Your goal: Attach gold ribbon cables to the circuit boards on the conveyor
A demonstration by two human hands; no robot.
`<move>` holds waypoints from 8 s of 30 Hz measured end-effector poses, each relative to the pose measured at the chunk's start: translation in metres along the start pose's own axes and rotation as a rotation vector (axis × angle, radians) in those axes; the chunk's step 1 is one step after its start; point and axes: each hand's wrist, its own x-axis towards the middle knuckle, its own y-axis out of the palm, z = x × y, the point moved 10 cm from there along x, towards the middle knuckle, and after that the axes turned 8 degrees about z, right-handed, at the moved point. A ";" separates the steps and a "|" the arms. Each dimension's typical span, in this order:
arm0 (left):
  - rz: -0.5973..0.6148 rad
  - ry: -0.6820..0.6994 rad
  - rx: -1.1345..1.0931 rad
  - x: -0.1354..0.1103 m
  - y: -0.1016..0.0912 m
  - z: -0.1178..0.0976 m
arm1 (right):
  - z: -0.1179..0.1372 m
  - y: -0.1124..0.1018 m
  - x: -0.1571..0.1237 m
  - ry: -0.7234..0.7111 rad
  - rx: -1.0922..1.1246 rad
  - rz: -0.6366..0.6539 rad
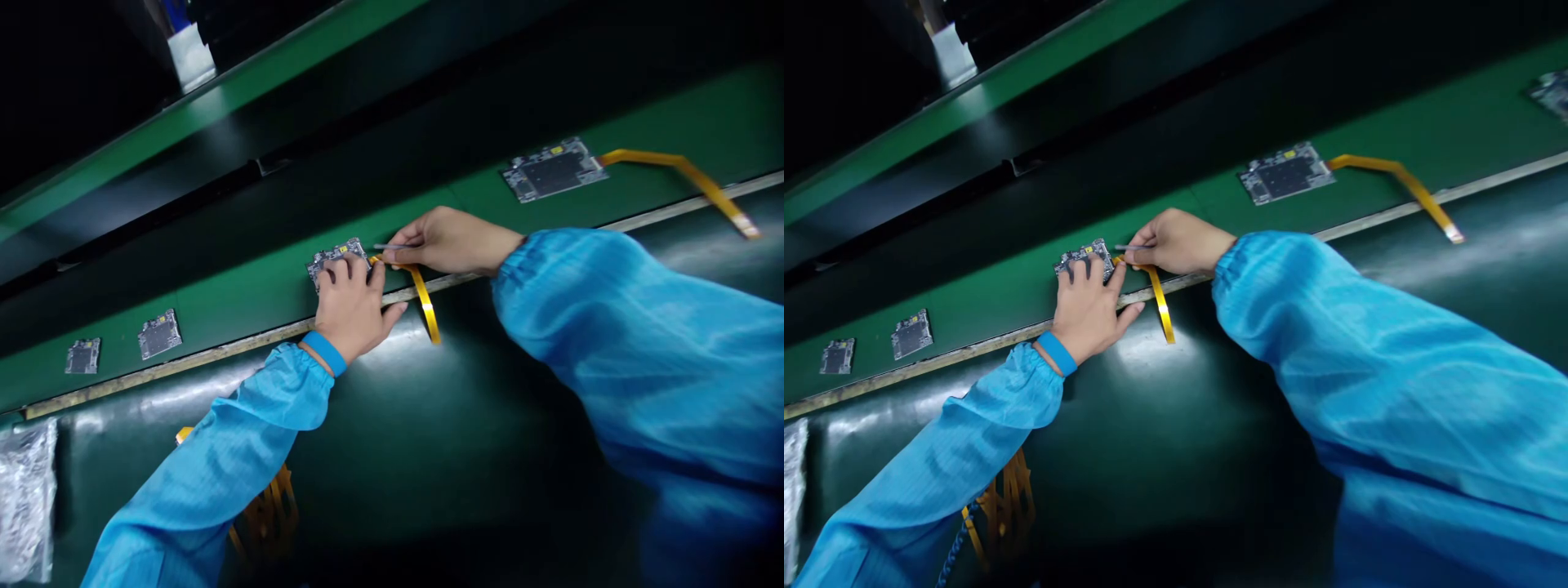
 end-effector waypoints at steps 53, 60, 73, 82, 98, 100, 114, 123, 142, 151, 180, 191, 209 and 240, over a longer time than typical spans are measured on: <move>0.062 -0.242 -0.544 -0.180 0.041 0.243 | 0.231 0.305 -0.083 -0.661 -0.640 0.446; 0.031 -0.291 -0.606 -0.201 0.054 0.259 | 0.259 0.332 -0.081 -0.714 -0.872 0.501; -0.057 -0.254 -0.818 -0.216 0.067 0.263 | 0.237 0.303 -0.069 -0.788 -0.353 0.472; -0.108 -0.236 -0.864 -0.191 0.062 0.254 | 0.229 0.248 -0.065 -0.757 0.272 0.320; 0.133 -0.403 -0.443 -0.069 0.060 0.198 | 0.140 0.095 -0.034 -0.343 0.307 -0.148; 0.142 -0.406 -0.407 -0.066 0.059 0.194 | 0.132 0.095 -0.025 -0.329 0.285 -0.145; 0.070 -0.311 -0.420 -0.075 0.052 0.194 | 0.128 0.132 0.037 -0.309 -0.056 -0.041; -0.069 -0.077 -0.366 -0.093 0.045 0.175 | 0.121 0.130 0.049 -0.248 -0.174 -0.065; 0.018 -0.036 -0.217 -0.093 0.047 0.133 | 0.111 0.116 0.060 -0.284 -0.221 0.023; 0.041 -0.076 -0.037 -0.078 0.049 0.106 | 0.109 0.113 0.055 -0.237 -0.370 0.022; -0.022 0.087 -0.513 -0.091 0.027 0.148 | 0.115 0.098 0.014 -0.370 -0.496 -0.103; 0.036 -0.158 -0.513 -0.173 0.048 0.219 | 0.191 0.250 -0.076 -0.775 -0.587 0.292; 0.102 0.085 -1.078 -0.216 0.052 0.172 | 0.200 0.249 -0.073 -0.661 0.032 0.473; 0.155 -0.352 -0.386 -0.079 0.056 0.204 | 0.136 0.146 0.028 -0.365 0.114 -0.093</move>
